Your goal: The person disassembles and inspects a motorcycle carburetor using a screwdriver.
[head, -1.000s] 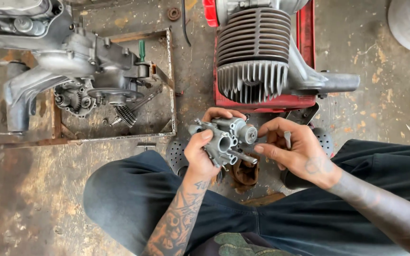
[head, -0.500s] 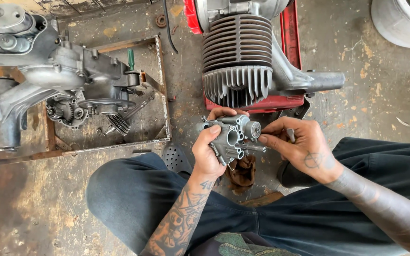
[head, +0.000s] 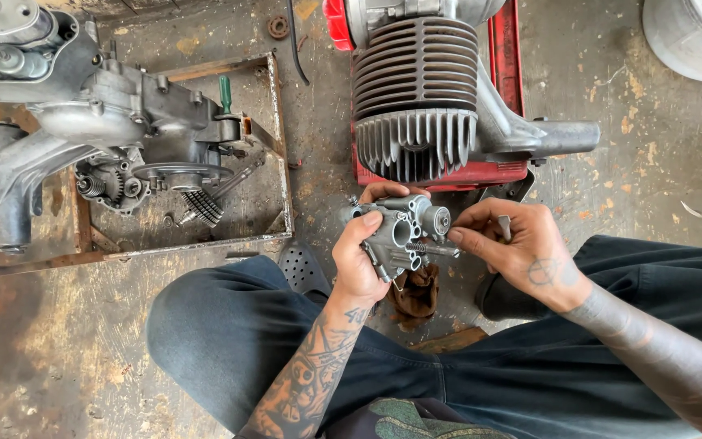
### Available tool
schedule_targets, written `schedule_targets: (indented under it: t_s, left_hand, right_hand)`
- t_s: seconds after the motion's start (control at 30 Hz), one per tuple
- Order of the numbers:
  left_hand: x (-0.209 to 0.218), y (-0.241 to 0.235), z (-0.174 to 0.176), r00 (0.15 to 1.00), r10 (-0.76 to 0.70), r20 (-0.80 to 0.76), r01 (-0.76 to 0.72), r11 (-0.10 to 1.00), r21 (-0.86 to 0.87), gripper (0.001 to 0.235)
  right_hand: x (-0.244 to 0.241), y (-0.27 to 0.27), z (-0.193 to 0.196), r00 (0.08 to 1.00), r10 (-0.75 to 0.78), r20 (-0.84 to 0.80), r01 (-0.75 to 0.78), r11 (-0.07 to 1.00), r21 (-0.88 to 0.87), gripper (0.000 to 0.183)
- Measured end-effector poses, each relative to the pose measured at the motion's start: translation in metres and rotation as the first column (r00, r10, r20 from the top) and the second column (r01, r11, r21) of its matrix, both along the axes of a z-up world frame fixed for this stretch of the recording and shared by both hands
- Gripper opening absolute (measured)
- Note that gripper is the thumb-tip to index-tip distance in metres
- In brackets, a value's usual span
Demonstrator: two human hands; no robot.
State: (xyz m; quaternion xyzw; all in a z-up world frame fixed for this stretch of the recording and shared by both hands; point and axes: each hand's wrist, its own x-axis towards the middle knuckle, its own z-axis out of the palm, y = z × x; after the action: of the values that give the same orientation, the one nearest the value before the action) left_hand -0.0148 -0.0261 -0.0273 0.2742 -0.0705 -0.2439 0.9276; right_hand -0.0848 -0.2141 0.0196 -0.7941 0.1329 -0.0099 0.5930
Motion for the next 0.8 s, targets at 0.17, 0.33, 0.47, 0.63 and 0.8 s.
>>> schedule_targets:
  t_s: [0.17, 0.33, 0.47, 0.63, 0.8]
  left_hand:
    - [0.001, 0.001, -0.005, 1.000, 0.013, -0.014, -0.013, 1.000, 0.004, 0.048]
    - [0.000, 0.000, -0.007, 0.999, 0.009, -0.034, -0.009, 1.000, -0.005, 0.048]
    - [-0.001, 0.000, -0.005, 0.999, 0.006, -0.039, -0.006, 1.000, 0.002, 0.048]
    - [-0.001, -0.002, -0.008, 0.999, 0.015, -0.042, -0.015, 1.000, 0.008, 0.047]
    - [-0.001, -0.002, -0.010, 0.999, 0.023, -0.042, -0.021, 0.999, 0.035, 0.046]
  right_hand:
    - [0.003, 0.003, 0.004, 0.999, 0.027, 0.032, -0.025, 0.998, -0.063, 0.015]
    - [0.003, 0.000, -0.002, 0.999, 0.036, 0.008, -0.036, 0.999, -0.022, 0.016]
    - [0.002, 0.003, 0.001, 0.999, 0.024, 0.023, -0.023, 1.000, -0.016, 0.012]
    - [0.004, 0.003, 0.008, 0.998, 0.042, 0.049, -0.035, 0.992, -0.120, 0.014]
    - [0.003, -0.004, -0.001, 0.999, 0.040, 0.005, -0.039, 0.999, -0.036, 0.018]
